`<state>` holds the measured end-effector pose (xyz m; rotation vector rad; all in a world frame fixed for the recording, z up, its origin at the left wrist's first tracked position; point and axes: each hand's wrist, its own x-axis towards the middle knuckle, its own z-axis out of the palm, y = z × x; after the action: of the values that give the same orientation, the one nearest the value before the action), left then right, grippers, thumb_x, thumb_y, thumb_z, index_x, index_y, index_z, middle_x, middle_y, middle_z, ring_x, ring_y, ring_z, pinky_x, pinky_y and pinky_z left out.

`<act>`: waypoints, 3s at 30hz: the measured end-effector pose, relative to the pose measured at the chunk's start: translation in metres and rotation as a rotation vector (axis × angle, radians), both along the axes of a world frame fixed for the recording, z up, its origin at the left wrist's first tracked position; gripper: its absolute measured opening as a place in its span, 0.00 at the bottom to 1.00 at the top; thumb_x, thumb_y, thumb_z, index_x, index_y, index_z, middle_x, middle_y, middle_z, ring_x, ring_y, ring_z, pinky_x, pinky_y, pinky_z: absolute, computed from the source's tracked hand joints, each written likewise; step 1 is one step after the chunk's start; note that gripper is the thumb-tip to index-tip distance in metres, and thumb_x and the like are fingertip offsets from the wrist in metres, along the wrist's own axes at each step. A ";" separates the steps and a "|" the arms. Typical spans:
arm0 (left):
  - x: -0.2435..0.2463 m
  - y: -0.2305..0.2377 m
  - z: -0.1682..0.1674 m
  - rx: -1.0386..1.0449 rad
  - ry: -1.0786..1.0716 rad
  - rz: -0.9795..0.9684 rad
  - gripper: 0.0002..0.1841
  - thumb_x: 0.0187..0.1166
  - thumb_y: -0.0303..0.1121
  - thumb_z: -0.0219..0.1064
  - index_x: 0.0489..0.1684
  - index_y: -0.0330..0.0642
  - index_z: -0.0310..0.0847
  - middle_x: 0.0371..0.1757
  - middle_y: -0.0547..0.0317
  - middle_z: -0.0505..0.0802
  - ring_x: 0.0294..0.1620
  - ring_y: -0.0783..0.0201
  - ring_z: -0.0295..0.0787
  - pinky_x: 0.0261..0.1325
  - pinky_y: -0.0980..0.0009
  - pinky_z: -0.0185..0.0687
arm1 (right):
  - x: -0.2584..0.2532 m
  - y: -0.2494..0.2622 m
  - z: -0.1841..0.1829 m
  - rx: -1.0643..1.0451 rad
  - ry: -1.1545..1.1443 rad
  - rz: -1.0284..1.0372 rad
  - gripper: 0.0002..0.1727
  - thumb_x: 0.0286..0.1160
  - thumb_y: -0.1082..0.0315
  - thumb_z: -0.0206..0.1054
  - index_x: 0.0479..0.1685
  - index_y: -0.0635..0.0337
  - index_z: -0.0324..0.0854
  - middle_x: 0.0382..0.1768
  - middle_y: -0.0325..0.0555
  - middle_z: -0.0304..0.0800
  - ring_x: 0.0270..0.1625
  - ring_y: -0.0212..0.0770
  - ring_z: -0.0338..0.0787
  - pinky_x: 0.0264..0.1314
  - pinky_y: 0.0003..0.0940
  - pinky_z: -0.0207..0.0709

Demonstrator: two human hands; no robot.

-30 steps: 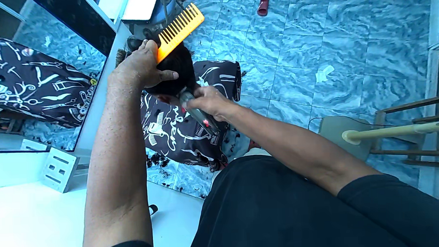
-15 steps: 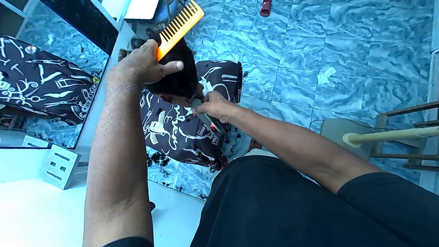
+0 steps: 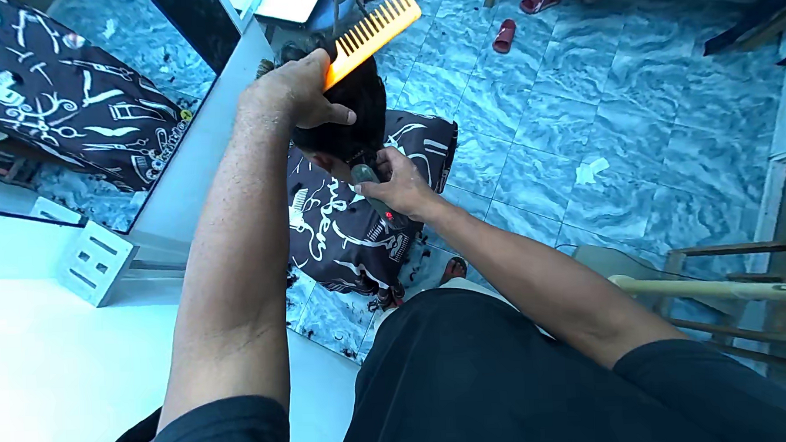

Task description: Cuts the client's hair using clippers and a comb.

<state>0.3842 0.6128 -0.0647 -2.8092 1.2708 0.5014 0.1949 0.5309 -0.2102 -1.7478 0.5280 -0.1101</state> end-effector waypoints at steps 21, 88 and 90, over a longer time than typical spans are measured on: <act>-0.002 0.000 0.001 -0.028 0.030 -0.009 0.41 0.66 0.59 0.80 0.69 0.41 0.66 0.57 0.37 0.88 0.61 0.36 0.87 0.61 0.30 0.77 | -0.001 0.008 0.008 0.043 0.089 -0.014 0.38 0.51 0.61 0.87 0.65 0.60 0.75 0.50 0.53 0.90 0.51 0.49 0.93 0.55 0.54 0.89; -0.002 0.006 0.000 -0.023 0.055 -0.018 0.43 0.70 0.59 0.78 0.75 0.40 0.59 0.58 0.29 0.86 0.61 0.30 0.85 0.60 0.24 0.74 | 0.006 0.016 0.018 0.201 0.124 -0.011 0.42 0.51 0.62 0.89 0.68 0.64 0.71 0.54 0.60 0.88 0.56 0.54 0.90 0.59 0.58 0.85; -0.003 0.007 0.001 -0.023 0.062 -0.011 0.44 0.71 0.59 0.77 0.76 0.40 0.58 0.58 0.29 0.86 0.61 0.29 0.85 0.60 0.24 0.73 | -0.007 0.006 0.002 0.290 0.272 -0.107 0.42 0.50 0.63 0.88 0.68 0.66 0.72 0.55 0.62 0.87 0.56 0.56 0.89 0.59 0.60 0.84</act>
<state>0.3817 0.6193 -0.0634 -2.8243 1.3106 0.5811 0.1878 0.5372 -0.2083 -1.4576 0.7960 0.1265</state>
